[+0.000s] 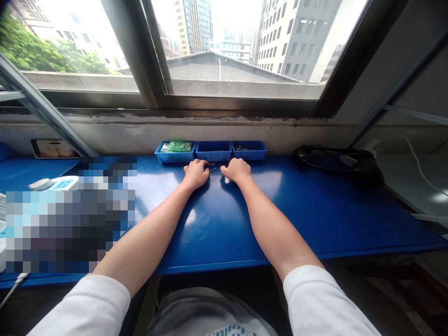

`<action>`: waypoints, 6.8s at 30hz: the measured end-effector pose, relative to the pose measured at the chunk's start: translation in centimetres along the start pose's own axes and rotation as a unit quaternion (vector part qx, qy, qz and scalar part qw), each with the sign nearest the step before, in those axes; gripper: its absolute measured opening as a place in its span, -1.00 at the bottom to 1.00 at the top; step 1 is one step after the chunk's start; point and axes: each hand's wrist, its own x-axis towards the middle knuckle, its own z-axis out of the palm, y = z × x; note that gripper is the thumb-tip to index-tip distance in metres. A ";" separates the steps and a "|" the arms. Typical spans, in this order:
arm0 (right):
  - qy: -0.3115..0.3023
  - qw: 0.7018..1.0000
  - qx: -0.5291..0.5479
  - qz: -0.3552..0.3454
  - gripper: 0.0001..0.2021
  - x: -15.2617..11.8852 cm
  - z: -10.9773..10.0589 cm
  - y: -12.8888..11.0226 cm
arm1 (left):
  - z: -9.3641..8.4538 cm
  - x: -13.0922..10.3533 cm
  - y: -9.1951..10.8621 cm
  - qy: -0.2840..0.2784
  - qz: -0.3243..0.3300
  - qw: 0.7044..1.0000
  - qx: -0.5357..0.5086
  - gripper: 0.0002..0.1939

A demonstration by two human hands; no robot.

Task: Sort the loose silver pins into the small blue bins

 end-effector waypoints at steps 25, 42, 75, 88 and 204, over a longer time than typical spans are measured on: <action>-0.068 0.973 0.050 -0.215 -0.88 -0.1 1.3 -0.2 | -0.5 -0.4 0.5 0.028 0.084 0.994 -0.058 -0.75; -0.005 0.934 0.304 -0.186 -0.82 -0.4 1.5 -0.4 | -0.6 -0.2 0.4 0.025 0.123 0.989 -0.074 -0.80; 0.107 0.978 0.085 -0.156 -0.35 0.0 1.8 -0.5 | -0.5 -0.3 0.5 0.042 0.016 0.998 -0.036 -0.69; 0.093 0.989 0.039 -0.108 -0.27 0.6 2.2 -0.2 | -0.3 -0.2 0.4 0.022 0.041 0.999 -0.012 -0.72; 0.038 0.960 0.119 -0.250 -0.66 0.5 1.9 0.4 | 0.0 0.0 -0.1 0.014 0.005 1.000 0.023 -0.53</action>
